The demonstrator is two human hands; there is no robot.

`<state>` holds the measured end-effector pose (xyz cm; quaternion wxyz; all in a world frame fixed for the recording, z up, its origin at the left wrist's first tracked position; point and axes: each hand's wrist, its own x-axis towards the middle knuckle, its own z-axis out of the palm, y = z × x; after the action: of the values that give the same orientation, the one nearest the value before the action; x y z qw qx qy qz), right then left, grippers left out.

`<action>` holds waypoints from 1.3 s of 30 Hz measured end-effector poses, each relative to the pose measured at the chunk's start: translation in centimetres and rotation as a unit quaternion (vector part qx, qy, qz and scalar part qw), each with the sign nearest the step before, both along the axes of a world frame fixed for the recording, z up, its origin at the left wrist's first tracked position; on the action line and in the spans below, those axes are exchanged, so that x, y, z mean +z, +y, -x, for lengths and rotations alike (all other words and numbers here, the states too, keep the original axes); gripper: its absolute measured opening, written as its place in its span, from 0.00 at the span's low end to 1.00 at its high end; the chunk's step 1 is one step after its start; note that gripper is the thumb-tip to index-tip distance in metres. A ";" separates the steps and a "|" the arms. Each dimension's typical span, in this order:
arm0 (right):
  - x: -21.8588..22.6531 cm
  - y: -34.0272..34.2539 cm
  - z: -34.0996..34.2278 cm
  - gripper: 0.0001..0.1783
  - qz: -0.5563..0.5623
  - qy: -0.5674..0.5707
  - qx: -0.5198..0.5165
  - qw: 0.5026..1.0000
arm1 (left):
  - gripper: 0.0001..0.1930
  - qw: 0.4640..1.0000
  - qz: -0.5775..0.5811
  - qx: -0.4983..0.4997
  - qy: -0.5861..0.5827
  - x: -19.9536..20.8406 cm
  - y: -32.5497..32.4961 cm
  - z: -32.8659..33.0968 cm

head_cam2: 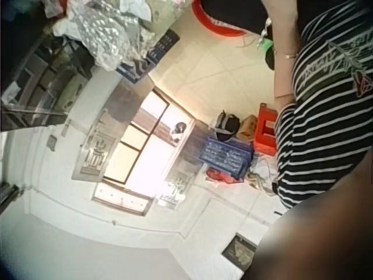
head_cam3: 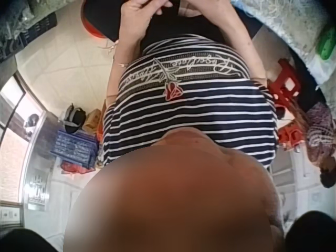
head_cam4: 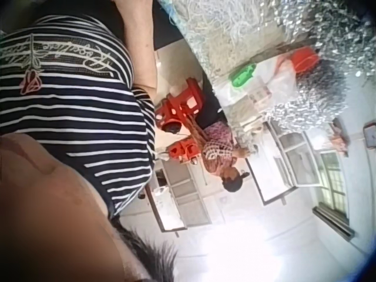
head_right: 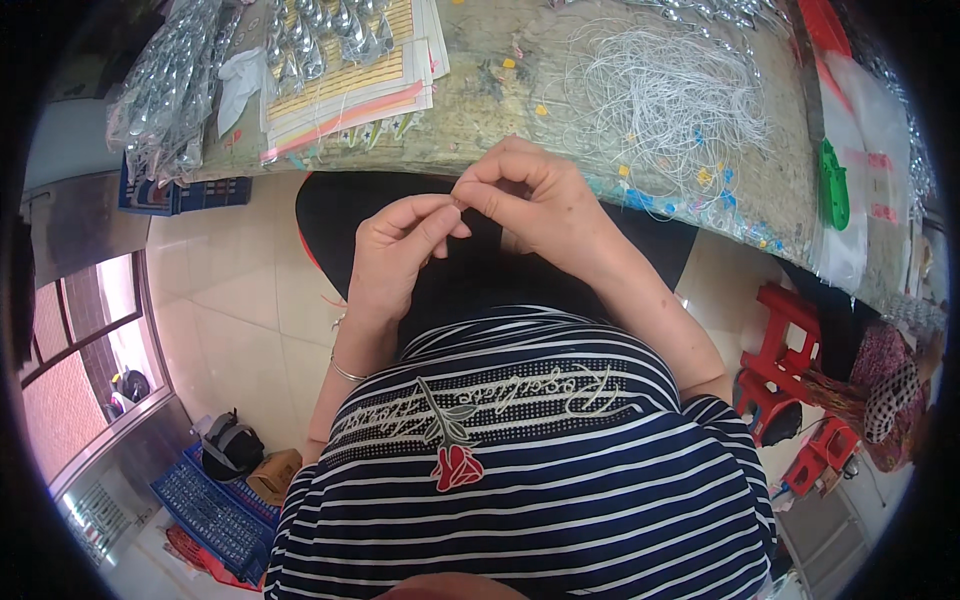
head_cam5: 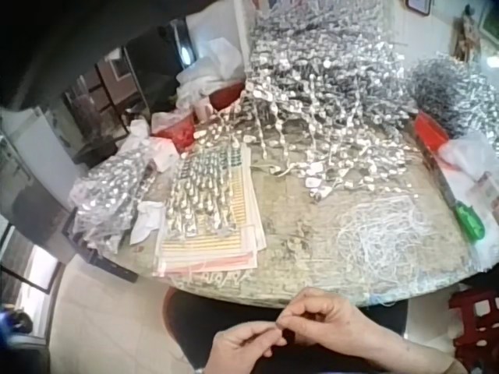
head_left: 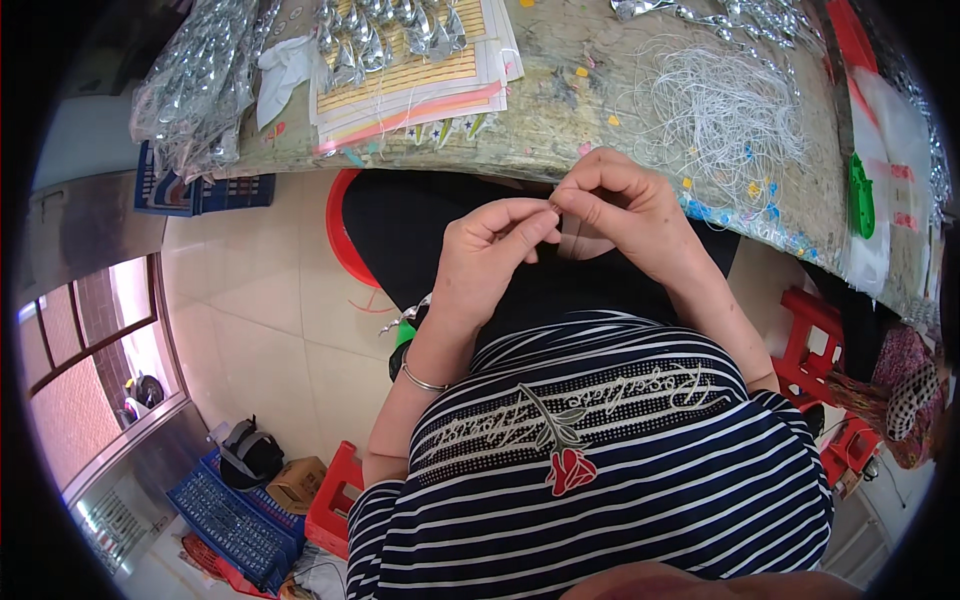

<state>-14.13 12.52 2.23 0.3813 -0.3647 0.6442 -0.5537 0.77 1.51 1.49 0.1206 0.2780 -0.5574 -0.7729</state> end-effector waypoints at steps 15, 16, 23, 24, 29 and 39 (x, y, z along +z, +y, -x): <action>-0.2 1.0 0.1 0.11 -0.046 -0.201 -0.026 0.978 | 0.05 0.999 0.014 0.039 0.007 0.4 0.1 -0.1; -0.1 1.0 0.0 0.11 -0.055 -0.205 -0.022 0.977 | 0.05 0.999 0.012 0.037 0.010 0.3 0.1 -0.1; -0.9 0.6 -0.6 0.09 0.015 -0.166 -0.019 0.986 | 0.05 0.999 -0.030 0.012 0.005 0.1 -0.1 -0.4; -0.8 0.6 -0.4 0.09 0.015 -0.166 -0.019 0.986 | 0.05 0.999 -0.030 0.012 0.004 0.0 -0.1 -0.4; -0.8 0.6 -0.3 0.06 0.019 -0.128 0.001 0.992 | 0.07 0.998 -0.024 -0.041 -0.038 0.0 -0.5 -0.7; -0.5 0.6 0.5 0.04 0.056 0.246 0.006 0.968 | 0.15 0.998 -0.007 -0.062 -0.014 -0.2 -0.8 -0.7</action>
<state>-14.63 13.07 1.73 0.1941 -0.5142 0.6840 -0.4797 1.46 0.75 1.29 0.0630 0.2549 -0.5696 -0.7789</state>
